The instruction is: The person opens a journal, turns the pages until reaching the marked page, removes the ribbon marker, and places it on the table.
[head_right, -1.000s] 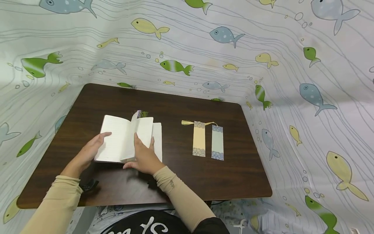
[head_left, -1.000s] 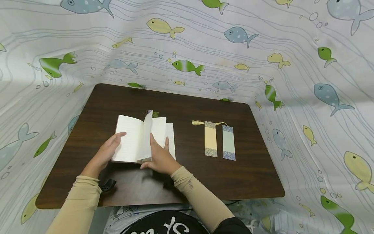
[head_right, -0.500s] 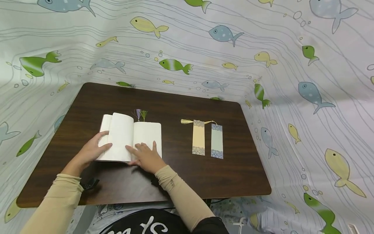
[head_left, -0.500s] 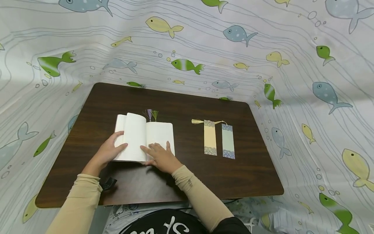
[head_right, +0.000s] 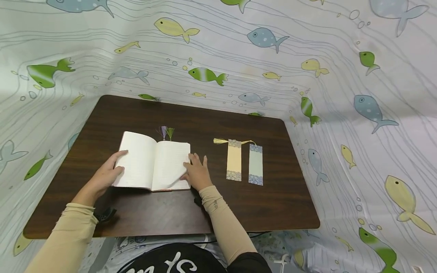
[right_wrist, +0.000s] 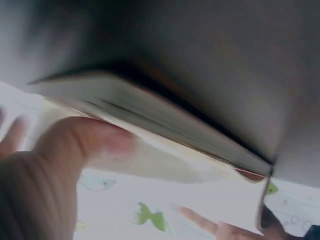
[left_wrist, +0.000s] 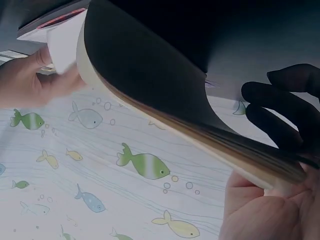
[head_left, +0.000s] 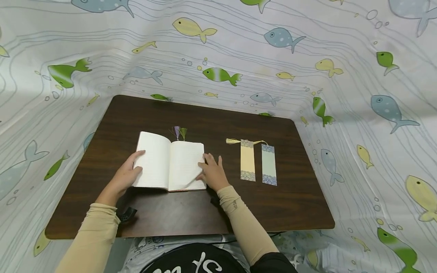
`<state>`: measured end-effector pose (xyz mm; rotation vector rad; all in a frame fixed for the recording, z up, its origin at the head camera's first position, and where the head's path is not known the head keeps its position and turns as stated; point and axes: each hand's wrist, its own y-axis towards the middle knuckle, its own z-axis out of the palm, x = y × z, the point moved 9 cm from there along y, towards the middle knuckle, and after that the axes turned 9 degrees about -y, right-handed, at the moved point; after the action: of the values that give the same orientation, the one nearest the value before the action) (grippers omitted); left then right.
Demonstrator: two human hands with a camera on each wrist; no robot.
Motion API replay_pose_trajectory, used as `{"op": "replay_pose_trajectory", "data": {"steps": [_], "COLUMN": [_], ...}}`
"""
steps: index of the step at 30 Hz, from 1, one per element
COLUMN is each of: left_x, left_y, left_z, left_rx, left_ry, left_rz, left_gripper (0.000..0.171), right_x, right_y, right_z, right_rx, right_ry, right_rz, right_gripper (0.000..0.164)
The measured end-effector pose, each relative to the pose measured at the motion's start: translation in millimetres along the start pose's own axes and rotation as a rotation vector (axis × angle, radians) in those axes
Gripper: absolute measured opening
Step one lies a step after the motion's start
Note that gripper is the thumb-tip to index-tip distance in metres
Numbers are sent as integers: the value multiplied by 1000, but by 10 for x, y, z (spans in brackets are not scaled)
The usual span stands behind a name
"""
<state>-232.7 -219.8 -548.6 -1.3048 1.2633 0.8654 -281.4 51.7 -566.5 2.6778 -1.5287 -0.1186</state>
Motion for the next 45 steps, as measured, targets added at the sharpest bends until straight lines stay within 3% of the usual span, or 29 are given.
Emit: {"op": "replay_pose_trajectory", "data": {"steps": [4, 7, 13, 17, 20, 22, 25, 27, 30, 34, 40, 45], "left_x": [10, 26, -19, -46, -23, 6, 52, 76, 96, 86, 43, 23], "left_y": [-12, -26, -37, -32, -19, -10, 9, 15, 16, 15, 39, 31], "left_z": [11, 14, 16, 21, 27, 18, 7, -5, -13, -35, -28, -21], "left_rx": [3, 2, 6, 20, 26, 24, 25, 25, 20, 12, 9, 12], "left_ry": [36, 23, -20, -38, -14, -6, 8, 4, -4, -26, -59, -21], "left_rz": [-16, -30, -2, -4, -38, -65, -77, -70, -53, -37, -21, -7], "left_gripper": [55, 50, 66, 71, 75, 75, 69, 66, 65, 66, 72, 65], "right_x": [10, 153, 824, 1207, 1309, 1262, 1010, 762, 391, 121, 75, -7], "right_y": [6, 3, 12, 36, 52, 67, 102, 100, 44, -41, 13, 29], "right_z": [-70, -183, -462, -412, -302, -257, -185, -130, 7, 124, 73, 39], "right_rx": [-24, 2, 76, 166, 210, 216, 186, 187, 253, 316, 124, 69], "right_ry": [99, 249, 489, 517, 469, 473, 420, 343, 234, 212, 94, 12], "right_rz": [113, 105, -100, -238, -321, -349, -329, -274, -175, -82, -8, 137], "right_gripper": [102, 104, 90, 81, 68, 60, 59, 66, 84, 93, 75, 97]}}
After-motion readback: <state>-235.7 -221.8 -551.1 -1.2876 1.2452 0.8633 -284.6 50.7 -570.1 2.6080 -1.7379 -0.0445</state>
